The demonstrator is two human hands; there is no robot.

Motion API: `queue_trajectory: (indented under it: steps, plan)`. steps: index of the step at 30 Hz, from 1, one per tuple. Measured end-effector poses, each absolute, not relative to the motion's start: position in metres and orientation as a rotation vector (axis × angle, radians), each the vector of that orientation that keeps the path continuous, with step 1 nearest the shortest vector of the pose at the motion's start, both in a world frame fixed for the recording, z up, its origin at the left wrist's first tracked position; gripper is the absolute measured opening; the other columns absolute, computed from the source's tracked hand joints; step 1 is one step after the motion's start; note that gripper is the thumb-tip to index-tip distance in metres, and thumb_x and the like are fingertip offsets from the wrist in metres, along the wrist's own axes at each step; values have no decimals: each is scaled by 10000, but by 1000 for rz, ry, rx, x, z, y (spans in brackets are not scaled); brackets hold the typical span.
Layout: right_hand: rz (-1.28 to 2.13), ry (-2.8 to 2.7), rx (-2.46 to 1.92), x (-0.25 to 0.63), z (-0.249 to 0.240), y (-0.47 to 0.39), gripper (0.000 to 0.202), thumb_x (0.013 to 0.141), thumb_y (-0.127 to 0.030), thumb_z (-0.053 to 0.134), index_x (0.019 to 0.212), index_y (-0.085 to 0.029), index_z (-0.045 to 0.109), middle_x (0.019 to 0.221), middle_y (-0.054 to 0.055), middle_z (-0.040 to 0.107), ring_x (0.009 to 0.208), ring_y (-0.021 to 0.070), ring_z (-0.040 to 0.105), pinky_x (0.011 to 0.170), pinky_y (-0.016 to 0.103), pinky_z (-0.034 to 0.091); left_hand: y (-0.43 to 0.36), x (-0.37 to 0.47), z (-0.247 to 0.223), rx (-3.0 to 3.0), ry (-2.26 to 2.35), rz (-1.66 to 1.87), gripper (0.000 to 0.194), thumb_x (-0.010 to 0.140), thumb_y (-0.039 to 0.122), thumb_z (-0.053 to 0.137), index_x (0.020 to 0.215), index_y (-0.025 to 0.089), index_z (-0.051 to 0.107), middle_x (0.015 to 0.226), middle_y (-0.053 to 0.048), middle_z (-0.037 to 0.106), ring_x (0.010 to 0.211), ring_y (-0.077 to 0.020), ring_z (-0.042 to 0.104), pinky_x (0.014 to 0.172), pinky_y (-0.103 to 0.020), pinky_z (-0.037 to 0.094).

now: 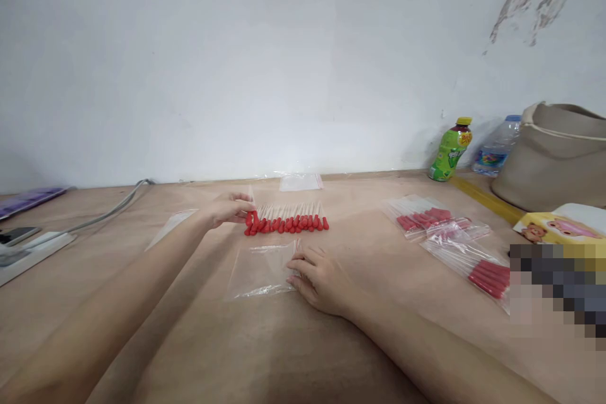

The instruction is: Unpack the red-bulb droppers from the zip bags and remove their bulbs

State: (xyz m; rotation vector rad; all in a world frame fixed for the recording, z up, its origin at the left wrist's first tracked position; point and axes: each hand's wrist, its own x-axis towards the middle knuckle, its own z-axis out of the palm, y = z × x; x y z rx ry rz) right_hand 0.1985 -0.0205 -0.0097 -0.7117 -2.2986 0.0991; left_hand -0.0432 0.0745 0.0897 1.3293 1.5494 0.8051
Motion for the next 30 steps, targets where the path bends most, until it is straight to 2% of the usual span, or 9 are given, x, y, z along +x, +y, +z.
queue_trajectory:
  steps: [4,9,13,17,20,30]
  plan:
    - [175,-2336,-735,196,-11,-21,199,848,-262,458,1001,-187,560,951,78,579,875,178,524,776,336,432,102,-19,80,1315,1647,685,177,529,111,713,589,122,547,500,-9,583,570,-156,607,617,-281,504]
    - [194,-2350,-741,196,-10,-21,195,847,-259,459,997,-184,559,945,76,573,881,176,523,777,327,436,114,0,71,1331,1733,609,160,517,76,713,532,113,558,468,-14,562,622,-175,612,624,-275,505]
    - [220,-2360,-741,196,-9,-21,186,845,-251,458,983,-186,565,950,74,569,885,173,520,783,324,438,113,-13,77,1387,1740,632,172,513,100,732,591,100,579,501,-26,591,601,-178,615,621,-284,507]
    - [234,-2361,-733,196,-8,-21,174,843,-234,457,962,-183,573,945,72,567,888,167,520,781,316,439,103,-42,78,1420,1765,723,253,545,142,733,744,104,581,483,9,574,536,-145,602,617,-276,507]
    - [235,-2360,-726,196,-8,-21,170,841,-232,460,952,-181,578,942,73,568,884,168,522,779,317,441,95,-56,69,1419,1802,757,300,554,159,733,791,102,557,467,17,562,488,-134,583,585,-269,504]
    - [195,-2373,-738,197,-7,-22,155,838,-231,467,915,-191,595,958,77,567,904,170,531,789,322,448,92,-52,57,1531,1882,775,163,637,250,678,676,127,578,545,-19,599,590,-160,608,579,-241,483]
